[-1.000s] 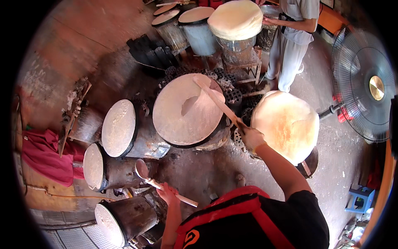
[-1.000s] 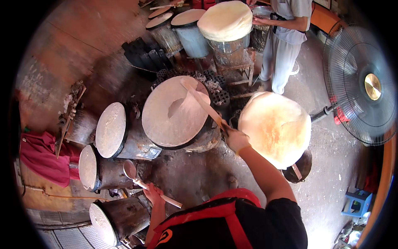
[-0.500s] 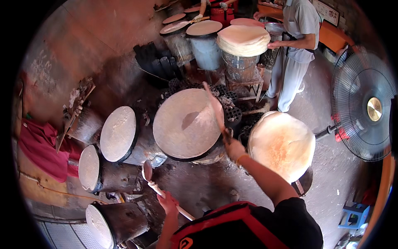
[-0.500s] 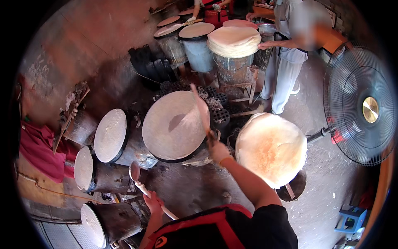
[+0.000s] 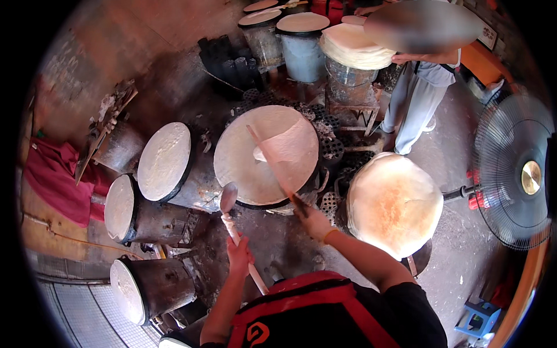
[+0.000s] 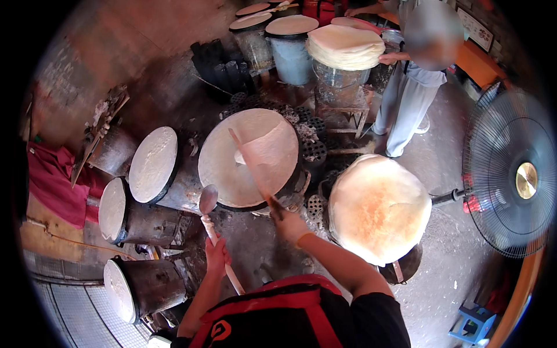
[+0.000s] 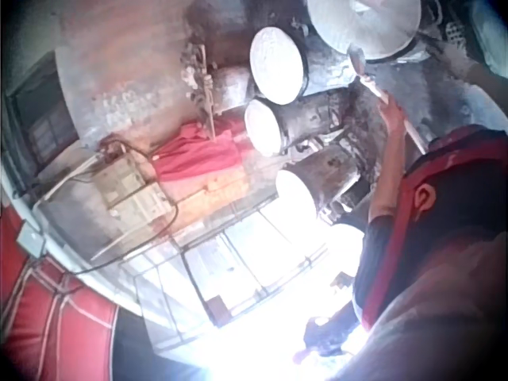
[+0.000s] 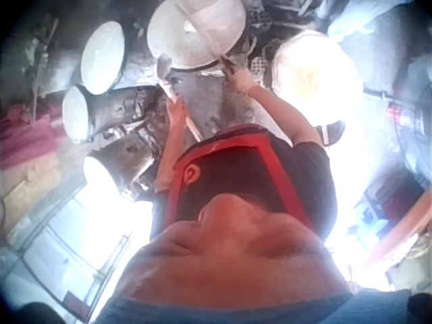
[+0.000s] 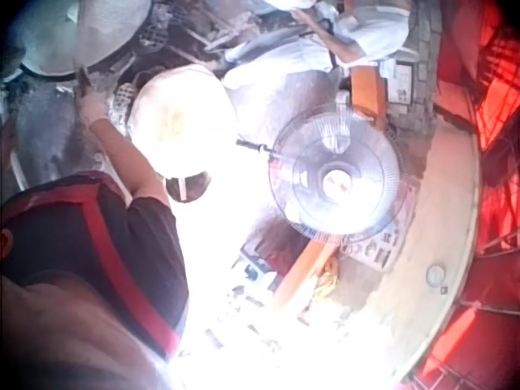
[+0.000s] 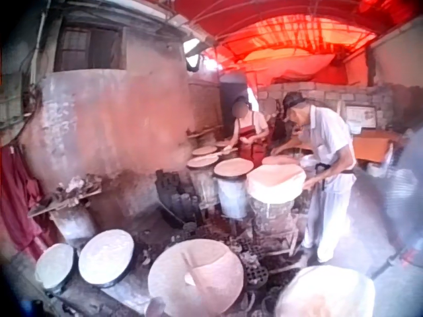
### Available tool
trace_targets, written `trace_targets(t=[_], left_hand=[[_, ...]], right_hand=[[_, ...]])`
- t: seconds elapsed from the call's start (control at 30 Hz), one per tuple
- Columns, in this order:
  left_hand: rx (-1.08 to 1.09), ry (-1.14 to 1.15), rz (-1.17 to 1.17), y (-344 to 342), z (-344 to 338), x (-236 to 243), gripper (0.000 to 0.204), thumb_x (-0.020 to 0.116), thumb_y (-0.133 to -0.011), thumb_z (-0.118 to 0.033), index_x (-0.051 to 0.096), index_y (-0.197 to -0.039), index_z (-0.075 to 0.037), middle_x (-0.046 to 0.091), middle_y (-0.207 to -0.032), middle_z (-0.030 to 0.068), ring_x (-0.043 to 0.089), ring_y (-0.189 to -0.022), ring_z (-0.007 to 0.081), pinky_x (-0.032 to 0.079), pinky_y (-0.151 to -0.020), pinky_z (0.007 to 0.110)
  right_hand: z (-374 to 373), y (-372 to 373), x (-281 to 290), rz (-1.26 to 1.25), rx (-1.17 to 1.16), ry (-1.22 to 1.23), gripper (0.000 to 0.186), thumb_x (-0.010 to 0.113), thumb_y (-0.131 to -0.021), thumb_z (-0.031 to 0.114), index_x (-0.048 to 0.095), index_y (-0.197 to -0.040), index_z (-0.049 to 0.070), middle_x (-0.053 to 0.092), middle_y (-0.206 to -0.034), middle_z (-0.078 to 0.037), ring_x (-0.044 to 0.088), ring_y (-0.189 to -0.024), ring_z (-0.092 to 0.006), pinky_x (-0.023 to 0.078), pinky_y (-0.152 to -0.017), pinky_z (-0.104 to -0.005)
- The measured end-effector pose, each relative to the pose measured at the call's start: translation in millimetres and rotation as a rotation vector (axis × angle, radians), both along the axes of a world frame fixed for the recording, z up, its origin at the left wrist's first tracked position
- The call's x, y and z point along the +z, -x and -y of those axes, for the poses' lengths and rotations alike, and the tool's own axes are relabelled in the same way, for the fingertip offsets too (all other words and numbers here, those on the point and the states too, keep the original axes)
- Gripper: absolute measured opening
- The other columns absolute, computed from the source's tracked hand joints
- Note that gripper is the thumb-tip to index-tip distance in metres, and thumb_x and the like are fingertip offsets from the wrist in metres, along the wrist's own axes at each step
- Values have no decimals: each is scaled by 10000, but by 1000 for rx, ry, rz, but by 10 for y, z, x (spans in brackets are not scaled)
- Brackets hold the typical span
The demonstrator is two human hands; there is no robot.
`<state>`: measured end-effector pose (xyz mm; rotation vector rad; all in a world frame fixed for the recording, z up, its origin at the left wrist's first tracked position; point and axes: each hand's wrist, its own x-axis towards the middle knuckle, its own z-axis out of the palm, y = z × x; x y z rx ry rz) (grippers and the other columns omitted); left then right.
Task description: The person scoops batter from a large metal bowl and pours it onto a hot, circular griddle. Using a long wooden stick, they spread the batter into a thin, round crepe. Once cooked, the person lifts the crepe and places it onto a stack of finished crepes. This process is repeated continuously throughout the video.
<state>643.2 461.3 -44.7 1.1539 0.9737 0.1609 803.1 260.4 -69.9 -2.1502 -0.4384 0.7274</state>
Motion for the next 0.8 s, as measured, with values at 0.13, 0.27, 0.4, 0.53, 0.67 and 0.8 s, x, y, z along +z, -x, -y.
trace_targets(t=[0.13,0.27,0.4,0.53,0.67,0.8], left_hand=[[-40,-31,-34,-17,-18,49,269,535,-871,-116,370,-1083,-113,386,-576,15,337,-346,113,302,-299,284],[-25,-26,-44,-127,-10,41,271,543,-865,-129,372,-1075,-115,410,-591,25,358,-352,115,308,-299,284],[-91,-63,-35,-290,-104,144,193,533,-867,-145,407,-1009,-107,432,-592,29,376,-368,117,318,-308,280],[-33,21,-56,-656,-190,293,122,528,-874,-167,433,-909,-100,419,-555,6,377,-380,109,325,-317,266],[0,687,2,-925,-760,108,141,539,-880,-183,417,-863,-114,418,-556,-11,379,-388,97,323,-326,257],[-33,464,25,-1053,-588,356,176,540,-885,-189,414,-790,-110,416,-553,-13,371,-387,98,316,-336,260]], right_hand=[[198,-335,187,-122,-203,-102,485,364,-949,388,274,-1416,294,498,-1264,-198,477,-1138,-405,387,-957,-413],[-120,-218,-76,37,-3,-159,492,352,-948,399,311,-1410,232,500,-1229,-259,489,-1127,-401,375,-969,-410],[-155,-616,-59,47,18,-37,517,382,-932,422,361,-1387,177,530,-1193,-254,508,-1112,-395,403,-942,-414],[37,-973,-32,138,-18,-47,496,414,-931,394,366,-1389,211,580,-1110,-251,585,-983,-392,465,-839,-405],[399,-670,121,49,289,18,463,408,-940,392,367,-1386,271,582,-1117,-244,595,-966,-385,470,-815,-394],[657,-364,530,-200,60,143,469,442,-938,401,459,-1319,128,578,-1137,-248,572,-1040,-347,431,-889,-366]])
